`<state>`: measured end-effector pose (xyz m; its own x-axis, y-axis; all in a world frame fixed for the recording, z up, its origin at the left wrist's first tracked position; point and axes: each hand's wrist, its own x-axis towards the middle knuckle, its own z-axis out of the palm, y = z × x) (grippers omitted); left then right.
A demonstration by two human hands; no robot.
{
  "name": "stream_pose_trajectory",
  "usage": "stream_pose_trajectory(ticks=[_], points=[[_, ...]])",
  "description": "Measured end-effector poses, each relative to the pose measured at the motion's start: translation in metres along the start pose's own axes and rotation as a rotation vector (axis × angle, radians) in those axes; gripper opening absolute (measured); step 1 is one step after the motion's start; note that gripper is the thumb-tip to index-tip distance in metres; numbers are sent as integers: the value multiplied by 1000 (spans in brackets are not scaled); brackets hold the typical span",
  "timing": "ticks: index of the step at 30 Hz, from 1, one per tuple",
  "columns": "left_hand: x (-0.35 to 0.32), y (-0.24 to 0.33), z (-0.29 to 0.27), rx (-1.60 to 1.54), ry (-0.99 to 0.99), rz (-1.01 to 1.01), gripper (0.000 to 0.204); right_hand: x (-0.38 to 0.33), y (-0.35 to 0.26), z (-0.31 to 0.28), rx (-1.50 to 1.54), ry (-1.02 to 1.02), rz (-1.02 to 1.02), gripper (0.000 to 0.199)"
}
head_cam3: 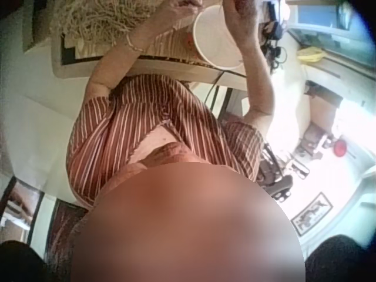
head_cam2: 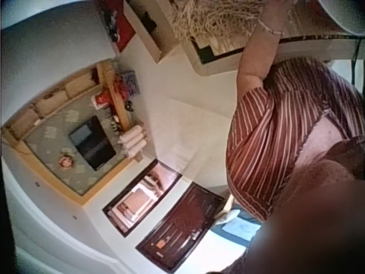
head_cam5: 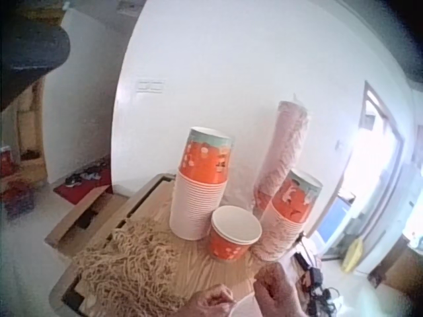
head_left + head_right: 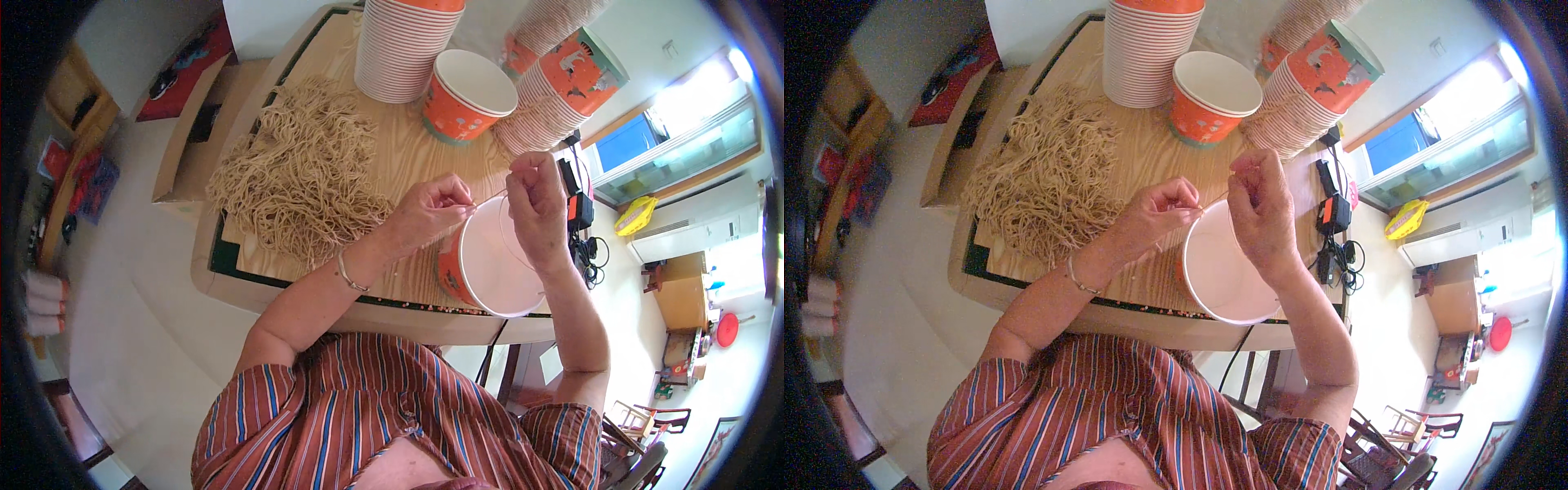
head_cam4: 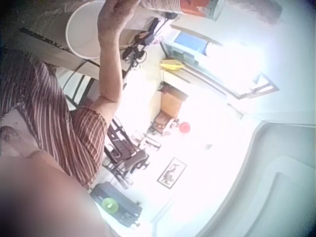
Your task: Placing decorative shredded paper into paper cups.
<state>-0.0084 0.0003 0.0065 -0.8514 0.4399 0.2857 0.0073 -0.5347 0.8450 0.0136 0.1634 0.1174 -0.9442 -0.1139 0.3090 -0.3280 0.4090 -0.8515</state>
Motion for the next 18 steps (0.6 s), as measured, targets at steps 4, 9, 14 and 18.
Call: stream_pose_trajectory(ticks=[4,9,14,18], points=[[0,2,3,-19,20,38,6,-5,14,-1,41,68,-55,13],[-5,1,9,-37,127,-63,3,-4,19,-2,-23,74,-69,13],[-5,-4,11,-54,129,-112,3,-8,18,-1,-40,88,-114,13],[-4,7,14,-37,106,-143,6,-12,10,6,21,109,-221,14]])
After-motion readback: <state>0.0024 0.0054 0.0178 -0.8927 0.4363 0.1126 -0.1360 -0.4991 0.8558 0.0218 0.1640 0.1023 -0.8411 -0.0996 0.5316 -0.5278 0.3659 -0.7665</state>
